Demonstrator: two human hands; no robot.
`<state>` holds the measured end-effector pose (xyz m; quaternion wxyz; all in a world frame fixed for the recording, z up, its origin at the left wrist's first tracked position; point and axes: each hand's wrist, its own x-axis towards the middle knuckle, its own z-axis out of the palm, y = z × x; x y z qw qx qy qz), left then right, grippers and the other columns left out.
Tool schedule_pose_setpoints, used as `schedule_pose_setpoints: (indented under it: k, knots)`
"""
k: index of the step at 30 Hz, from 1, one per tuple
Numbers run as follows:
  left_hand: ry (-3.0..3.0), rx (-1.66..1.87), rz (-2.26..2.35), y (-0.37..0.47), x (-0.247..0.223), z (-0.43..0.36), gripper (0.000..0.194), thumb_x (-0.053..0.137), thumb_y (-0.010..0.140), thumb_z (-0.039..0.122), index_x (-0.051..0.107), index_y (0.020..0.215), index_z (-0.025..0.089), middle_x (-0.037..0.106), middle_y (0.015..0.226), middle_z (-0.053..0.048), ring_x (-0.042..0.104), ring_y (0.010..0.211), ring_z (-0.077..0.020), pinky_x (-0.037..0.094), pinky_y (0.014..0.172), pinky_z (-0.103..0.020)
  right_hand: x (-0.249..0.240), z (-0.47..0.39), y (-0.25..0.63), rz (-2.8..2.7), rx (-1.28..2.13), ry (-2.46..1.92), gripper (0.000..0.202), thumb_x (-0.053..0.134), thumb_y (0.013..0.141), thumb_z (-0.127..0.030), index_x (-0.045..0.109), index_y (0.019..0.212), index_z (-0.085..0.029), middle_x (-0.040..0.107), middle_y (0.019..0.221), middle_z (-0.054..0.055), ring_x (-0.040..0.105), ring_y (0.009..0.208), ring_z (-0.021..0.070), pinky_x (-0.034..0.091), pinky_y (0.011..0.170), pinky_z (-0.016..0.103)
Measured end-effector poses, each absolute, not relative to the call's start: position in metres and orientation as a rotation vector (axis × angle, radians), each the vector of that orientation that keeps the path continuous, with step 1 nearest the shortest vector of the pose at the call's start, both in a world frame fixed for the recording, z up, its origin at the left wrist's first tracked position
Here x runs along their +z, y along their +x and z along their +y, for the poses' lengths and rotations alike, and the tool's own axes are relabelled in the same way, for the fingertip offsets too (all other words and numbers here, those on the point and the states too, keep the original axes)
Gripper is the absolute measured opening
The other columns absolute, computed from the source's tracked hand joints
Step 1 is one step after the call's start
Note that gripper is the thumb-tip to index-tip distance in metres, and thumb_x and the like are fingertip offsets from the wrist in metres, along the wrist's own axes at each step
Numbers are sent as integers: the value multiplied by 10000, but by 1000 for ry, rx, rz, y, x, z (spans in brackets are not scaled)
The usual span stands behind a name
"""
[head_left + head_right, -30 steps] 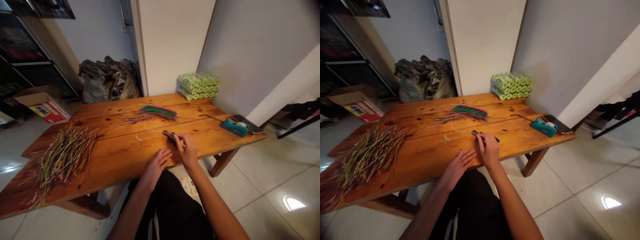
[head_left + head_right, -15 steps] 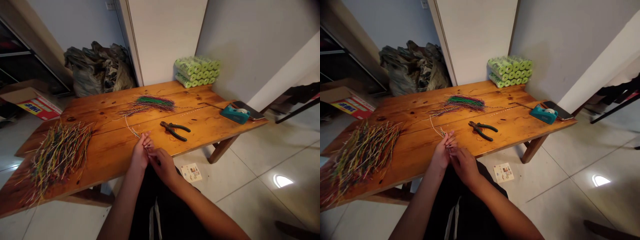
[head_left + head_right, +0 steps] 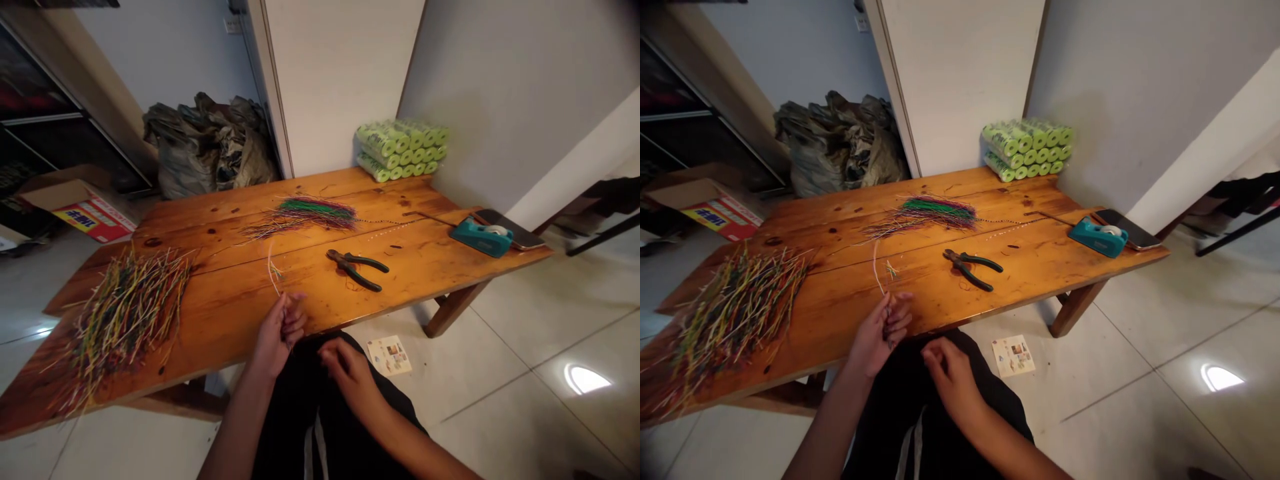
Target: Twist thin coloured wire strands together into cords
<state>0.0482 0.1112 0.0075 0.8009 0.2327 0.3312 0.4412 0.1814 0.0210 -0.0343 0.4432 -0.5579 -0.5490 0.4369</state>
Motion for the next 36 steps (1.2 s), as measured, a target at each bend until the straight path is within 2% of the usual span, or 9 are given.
schedule_pose_setpoints:
  k: [8,11,14,17,20,22,25,29,36]
  knots:
    - [767,744,885,49,-8,70,370,529,781,491,592,709,133,219,487,99,107,405,-37,85,368,-155,-21,41,191,-1031,1301,-1223,293,489,837,-445,618,929,-199,588,730,-1,497,568,119,383,505,238]
    - [843,672,917,51,-11,60,414,496,786,530,570,675,138,231,492,93,113,417,-43,67,386,-180,-17,42,187,-928,1449,-1095,339,506,824,-469,636,1006,-214,648,893,37,572,761,164,442,670,282]
    - [881,623,906,53,-11,54,437,466,796,544,568,675,136,233,488,92,114,418,-48,64,396,-204,-13,46,185,-877,1552,-995,337,534,818,-444,649,1030,-209,670,947,54,579,913,200,415,839,334]
    - [911,620,889,54,-9,51,467,432,807,560,567,673,134,232,475,94,113,406,-47,62,398,-222,-11,53,184,-880,1590,-998,278,581,795,-412,677,958,-210,679,825,20,586,660,136,447,720,285]
    - [937,633,863,55,-7,47,465,404,832,536,577,694,128,238,480,92,133,405,-48,75,398,-227,-8,58,181,-880,1574,-1030,215,640,740,-400,696,796,-201,652,693,-13,479,462,78,402,511,225]
    - [944,671,855,55,-7,45,449,406,840,518,585,713,126,249,486,89,153,407,-48,86,397,-225,-6,60,180,-884,1548,-1040,202,670,705,-391,684,683,-190,629,632,-17,475,464,82,382,478,217]
    - [908,773,880,57,-12,40,436,434,823,522,580,711,127,259,471,94,155,390,-44,88,387,-221,-1,62,178,-897,1514,-1043,193,700,673,-361,666,600,-186,621,616,-11,530,559,109,419,557,229]
    - [817,966,957,61,-18,36,439,453,796,559,533,669,146,256,445,104,148,380,-43,98,381,-211,2,62,175,-899,1482,-1038,166,699,680,-347,680,648,-186,651,673,4,574,664,135,434,636,244]
    - [868,1047,1030,66,-20,34,445,431,807,569,504,647,159,271,457,94,184,397,-55,122,393,-216,-2,63,171,-901,1488,-1037,182,696,680,-365,667,720,-190,652,653,-12,561,587,109,436,603,239]
